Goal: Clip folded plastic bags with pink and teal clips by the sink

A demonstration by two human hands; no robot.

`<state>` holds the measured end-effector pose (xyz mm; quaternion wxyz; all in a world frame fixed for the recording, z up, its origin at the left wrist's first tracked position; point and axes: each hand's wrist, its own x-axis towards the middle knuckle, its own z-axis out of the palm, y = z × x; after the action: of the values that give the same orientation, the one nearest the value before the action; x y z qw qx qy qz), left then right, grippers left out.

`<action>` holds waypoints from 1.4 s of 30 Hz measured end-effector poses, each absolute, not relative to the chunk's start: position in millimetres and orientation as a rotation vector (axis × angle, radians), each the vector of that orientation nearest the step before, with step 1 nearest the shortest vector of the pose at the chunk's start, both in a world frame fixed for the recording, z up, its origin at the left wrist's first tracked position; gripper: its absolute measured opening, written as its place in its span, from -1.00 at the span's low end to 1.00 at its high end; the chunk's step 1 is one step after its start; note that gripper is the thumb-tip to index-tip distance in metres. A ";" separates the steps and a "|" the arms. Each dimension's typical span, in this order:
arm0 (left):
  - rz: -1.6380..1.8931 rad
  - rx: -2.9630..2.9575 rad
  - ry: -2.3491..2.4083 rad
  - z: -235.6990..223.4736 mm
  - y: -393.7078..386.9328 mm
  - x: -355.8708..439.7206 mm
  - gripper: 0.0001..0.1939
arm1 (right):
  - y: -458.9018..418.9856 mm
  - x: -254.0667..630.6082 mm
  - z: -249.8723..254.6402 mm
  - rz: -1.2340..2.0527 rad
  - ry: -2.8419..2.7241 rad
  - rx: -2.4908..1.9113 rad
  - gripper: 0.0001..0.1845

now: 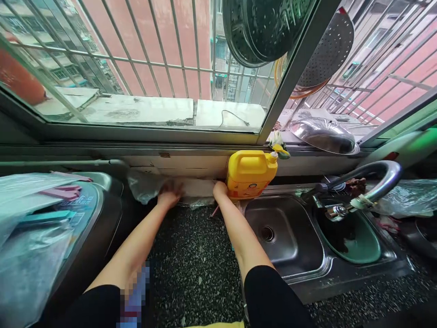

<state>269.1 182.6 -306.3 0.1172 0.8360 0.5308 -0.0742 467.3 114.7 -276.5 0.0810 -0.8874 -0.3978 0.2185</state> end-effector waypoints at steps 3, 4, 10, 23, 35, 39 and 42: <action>-0.338 2.317 1.525 -319.2 194.6 273.1 -0.39 | 119.5 465.8 -286.2 0.649 -1.162 -2.663 -0.73; -0.358 2.295 1.521 -320.9 197.1 275.2 -0.37 | 118.6 465.2 -287.1 0.646 -1.160 -2.659 -0.72; -0.196 2.330 1.577 -305.0 189.5 283.2 -0.36 | 80.2 472.5 -264.3 0.593 -1.227 -2.531 -0.79; 0.269 0.699 0.862 -266.8 -46.5 282.7 -0.50 | -81.6 435.1 -212.6 0.506 -0.612 -1.296 -0.68; 0.746 0.794 0.798 -224.7 -110.0 244.3 -0.55 | -185.6 374.5 -208.3 0.381 -1.061 -1.288 -0.86; 0.791 0.947 0.795 -214.2 -126.4 236.9 -0.55 | -203.4 365.8 -207.4 0.356 -1.328 -1.388 -0.94; 0.838 1.041 0.798 -209.9 -135.7 234.9 -0.57 | -208.7 363.8 -205.5 0.247 -1.413 -1.406 -0.87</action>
<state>234.9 -135.7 -209.9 0.7121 0.4695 0.3601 0.3779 363.8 -208.7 -205.5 0.5367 -0.5907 -0.5935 0.1037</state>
